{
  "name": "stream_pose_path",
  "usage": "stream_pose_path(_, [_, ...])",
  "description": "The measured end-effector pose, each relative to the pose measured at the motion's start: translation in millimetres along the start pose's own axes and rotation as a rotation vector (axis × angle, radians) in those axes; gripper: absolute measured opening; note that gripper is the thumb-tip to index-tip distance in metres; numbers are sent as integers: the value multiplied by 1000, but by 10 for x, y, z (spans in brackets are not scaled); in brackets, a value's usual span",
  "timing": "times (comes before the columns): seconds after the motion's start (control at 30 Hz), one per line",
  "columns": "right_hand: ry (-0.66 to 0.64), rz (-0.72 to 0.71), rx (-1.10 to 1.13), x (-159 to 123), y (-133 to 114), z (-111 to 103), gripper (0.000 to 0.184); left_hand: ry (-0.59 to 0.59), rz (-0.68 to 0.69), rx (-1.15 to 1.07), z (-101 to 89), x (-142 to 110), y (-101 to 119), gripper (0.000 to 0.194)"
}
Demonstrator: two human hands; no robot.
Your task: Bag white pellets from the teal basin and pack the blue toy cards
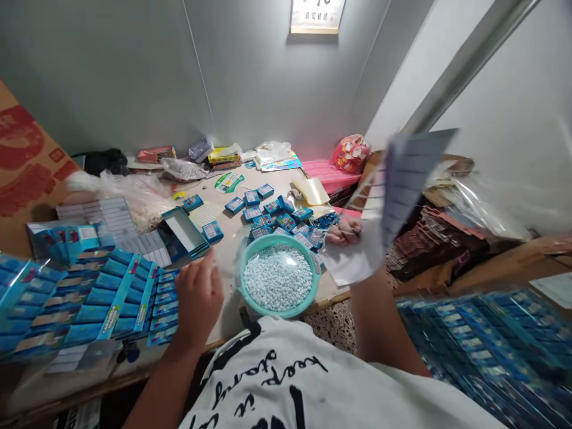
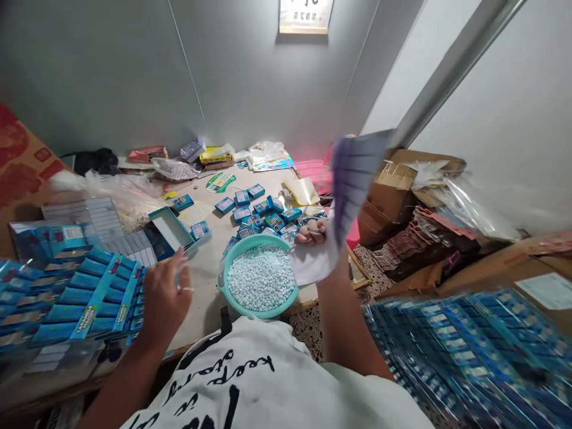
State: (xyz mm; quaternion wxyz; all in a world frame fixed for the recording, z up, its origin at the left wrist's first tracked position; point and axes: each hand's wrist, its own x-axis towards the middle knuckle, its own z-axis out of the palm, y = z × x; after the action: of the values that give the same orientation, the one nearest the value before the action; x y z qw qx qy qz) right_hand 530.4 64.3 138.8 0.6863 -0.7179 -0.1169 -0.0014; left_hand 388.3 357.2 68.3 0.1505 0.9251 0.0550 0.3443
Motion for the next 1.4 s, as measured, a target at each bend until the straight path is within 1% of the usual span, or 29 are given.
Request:
stream_pose_path(0.03, [52,12,64,-57,30,47,51,-50,-35,-71,149,61,80,44])
stream_pose_path(0.07, [87,19,126,-112,66,98,48,-139,-69,-173,306,118,167,46])
stream_pose_path(0.1, [106,30,170,-160,104,150,43,-263,-116,-315,461,166,252,51])
stream_pose_path(0.13, [106,43,179,-201,142,195,40,-392,-193,-487,604,204,325,61])
stream_pose_path(0.17, [89,51,149,-232,176,232,40,-487,-272,-635,729,231,380,77])
stream_pose_path(0.2, [77,55,103,-257,202,257,40,-548,-325,-735,827,246,409,91])
stream_pose_path(0.23, [61,55,39,-275,218,272,40,-574,-370,-811,894,253,412,98])
stream_pose_path(0.27, [44,46,-36,-290,224,280,41,-561,-403,-855,927,251,387,96])
stream_pose_path(0.3, [24,29,-107,-301,222,283,42,-514,-432,-878,923,244,337,86])
stream_pose_path(0.33, [0,6,-165,-310,214,286,43,-438,-476,-902,881,234,267,70])
stream_pose_path(0.37, [-33,-20,-210,-315,202,294,42,-327,-530,-912,800,222,185,55])
stream_pose_path(0.4, [-68,-49,-253,-316,191,310,41,-188,-586,-904,682,210,99,45])
stream_pose_path(0.47, [-142,-119,-360,-305,172,382,39,124,-664,-846,349,199,-46,32])
stream_pose_path(0.5, [-180,-161,-421,-293,163,443,38,246,-645,-797,149,202,-89,27])
stream_pose_path(0.53, [-222,-200,-476,-280,153,522,38,327,-575,-737,-58,212,-106,20])
stream_pose_path(0.57, [-276,-234,-510,-268,140,618,39,325,-400,-640,-258,228,-98,15])
stream_pose_path(0.6, [-344,-267,-517,-260,123,730,39,239,-196,-516,-441,249,-69,18])
stream_pose_path(0.63, [-428,-294,-497,-256,99,854,39,136,-14,-371,-596,272,-28,28])
stream_pose_path(0.67, [-517,-315,-455,-259,71,985,37,42,125,-234,-719,294,13,38])
stream_pose_path(0.7, [-609,-330,-400,-270,37,1115,34,-47,211,-120,-810,312,44,45])
stream_pose_path(0.73, [-695,-339,-339,-286,1,1241,32,-121,255,-38,-874,320,55,47])
stream_pose_path(0.77, [-768,-344,-286,-305,-36,1355,29,-180,267,8,-919,316,45,43])
stream_pose_path(0.83, [-889,-342,-220,-345,-103,1539,24,-270,241,25,-993,266,-33,29])
stream_pose_path(0.9, [-997,-343,-209,-374,-146,1669,20,-292,192,24,-1080,164,-134,23])
stream_pose_path(0.97, [-1069,-352,-223,-396,-157,1771,18,-282,144,59,-1180,36,-199,26])
stream_pose_path(1.07, [-1081,-384,-201,-435,-130,1922,18,-257,123,159,-1286,-162,-207,34])
stream_pose_path(1.2, [-1115,-418,-113,-507,-122,2118,18,-192,128,274,-1292,-412,-194,43])
stream_pose_path(1.33, [-1179,-441,-101,-543,-183,2249,20,-80,85,302,-1275,-620,-203,37])
stream_pose_path(1.4, [-1202,-454,-118,-545,-199,2295,19,-48,62,310,-1286,-701,-191,34])
